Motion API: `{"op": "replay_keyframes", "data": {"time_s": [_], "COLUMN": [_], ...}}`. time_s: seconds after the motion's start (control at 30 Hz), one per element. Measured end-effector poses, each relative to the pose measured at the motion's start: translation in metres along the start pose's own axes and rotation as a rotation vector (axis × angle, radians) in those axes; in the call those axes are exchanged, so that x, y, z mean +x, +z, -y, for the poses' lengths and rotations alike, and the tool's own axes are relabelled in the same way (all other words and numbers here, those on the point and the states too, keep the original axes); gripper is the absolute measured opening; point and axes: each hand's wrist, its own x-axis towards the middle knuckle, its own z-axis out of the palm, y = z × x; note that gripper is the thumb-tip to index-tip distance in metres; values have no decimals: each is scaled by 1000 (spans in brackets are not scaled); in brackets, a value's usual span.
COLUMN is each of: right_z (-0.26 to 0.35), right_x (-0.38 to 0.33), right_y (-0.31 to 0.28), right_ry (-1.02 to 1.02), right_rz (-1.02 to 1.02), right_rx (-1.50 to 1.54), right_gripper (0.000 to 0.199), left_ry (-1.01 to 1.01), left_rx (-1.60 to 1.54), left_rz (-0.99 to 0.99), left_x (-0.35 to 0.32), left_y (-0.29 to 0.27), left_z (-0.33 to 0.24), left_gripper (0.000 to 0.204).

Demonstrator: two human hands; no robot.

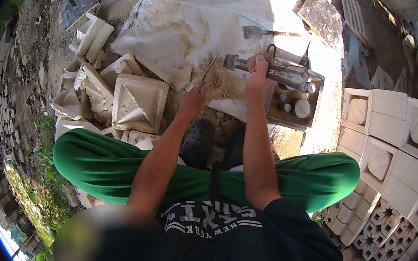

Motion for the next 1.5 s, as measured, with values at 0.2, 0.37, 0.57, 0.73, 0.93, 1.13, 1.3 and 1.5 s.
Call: {"op": "replay_keyframes", "data": {"time_s": [0.2, 0.37, 0.57, 0.73, 0.93, 1.13, 1.3, 1.5], "right_z": [-20, -17, -14, 31, 34, -30, 40, 33], "right_x": [1, -9, -22, -18, -32, -21, -15, -23], "right_y": [-7, -15, -7, 11, 25, 13, 34, 35], "right_ry": [64, 40, 30, 48, 100, 67, 120, 57], "right_rz": [-26, -91, -253, -181, -85, -11, -112, -13], "right_rx": [-9, 63, 44, 1, -174, -141, -33, -57], "right_gripper": [23, 25, 26, 26, 24, 23, 24, 23], "left_ry": [-62, -65, -61, -82, -56, -61, -78, -180], "left_rx": [-42, 35, 3, 7, 106, 78, 63, -22], "left_rz": [32, 59, 42, 129, 166, 104, 123, 213], "left_x": [-9, -14, -28, -28, -18, -24, -19, -13], "left_y": [5, 9, 1, -26, -20, -8, -7, 2], "left_z": [-4, 5, 0, -8, -2, 3, 13, 20], "left_gripper": [66, 71, 70, 69, 70, 70, 70, 72]}}
